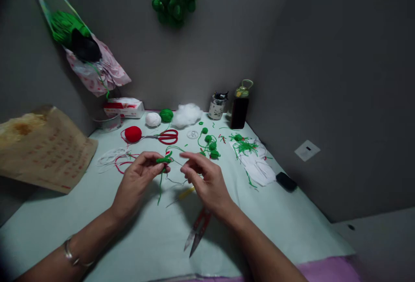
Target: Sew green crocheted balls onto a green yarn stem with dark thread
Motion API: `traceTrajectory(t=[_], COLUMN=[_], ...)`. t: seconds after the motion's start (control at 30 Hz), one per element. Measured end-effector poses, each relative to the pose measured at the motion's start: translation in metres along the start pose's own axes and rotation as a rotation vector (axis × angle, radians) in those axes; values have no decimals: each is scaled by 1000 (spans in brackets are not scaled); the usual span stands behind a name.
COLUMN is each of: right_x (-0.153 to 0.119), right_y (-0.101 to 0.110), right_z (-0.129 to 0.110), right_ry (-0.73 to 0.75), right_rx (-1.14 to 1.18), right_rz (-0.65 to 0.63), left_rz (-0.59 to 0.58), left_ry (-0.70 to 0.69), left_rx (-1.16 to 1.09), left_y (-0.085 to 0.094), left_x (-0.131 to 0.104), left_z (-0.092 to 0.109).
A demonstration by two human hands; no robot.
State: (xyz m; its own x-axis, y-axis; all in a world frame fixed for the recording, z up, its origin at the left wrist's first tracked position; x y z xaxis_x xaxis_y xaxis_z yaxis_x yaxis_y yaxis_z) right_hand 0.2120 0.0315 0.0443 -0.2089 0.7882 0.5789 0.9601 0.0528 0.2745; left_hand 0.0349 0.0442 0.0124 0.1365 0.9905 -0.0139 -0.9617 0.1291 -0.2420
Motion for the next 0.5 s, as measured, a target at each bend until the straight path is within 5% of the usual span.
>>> traceTrajectory(t=[0.2, 0.5], right_x=[0, -2], right_y=[0, -7], right_z=[-9, -18], right_ry=[210, 358], right_rx=[-292, -434], right_rz=[-2, -20], left_rz=[-17, -26], left_ry=[109, 134], left_rx=[-133, -147], left_y=[2, 0], left_x=[5, 6], left_z=[-6, -10])
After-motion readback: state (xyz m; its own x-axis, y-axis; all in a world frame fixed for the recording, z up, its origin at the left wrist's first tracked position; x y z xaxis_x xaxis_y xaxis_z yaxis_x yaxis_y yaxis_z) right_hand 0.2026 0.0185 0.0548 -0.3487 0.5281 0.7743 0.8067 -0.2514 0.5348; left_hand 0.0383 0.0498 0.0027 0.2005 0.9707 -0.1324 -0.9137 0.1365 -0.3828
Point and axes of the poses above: each hand's wrist, its own x-axis towards the middle knuckle, its own y-axis out of the back of the hand, z = x × y, the point moved 4 cm from there along x, towards the middle knuckle, and after that the axes turned 12 degrees about y, right-handed, at the moved point
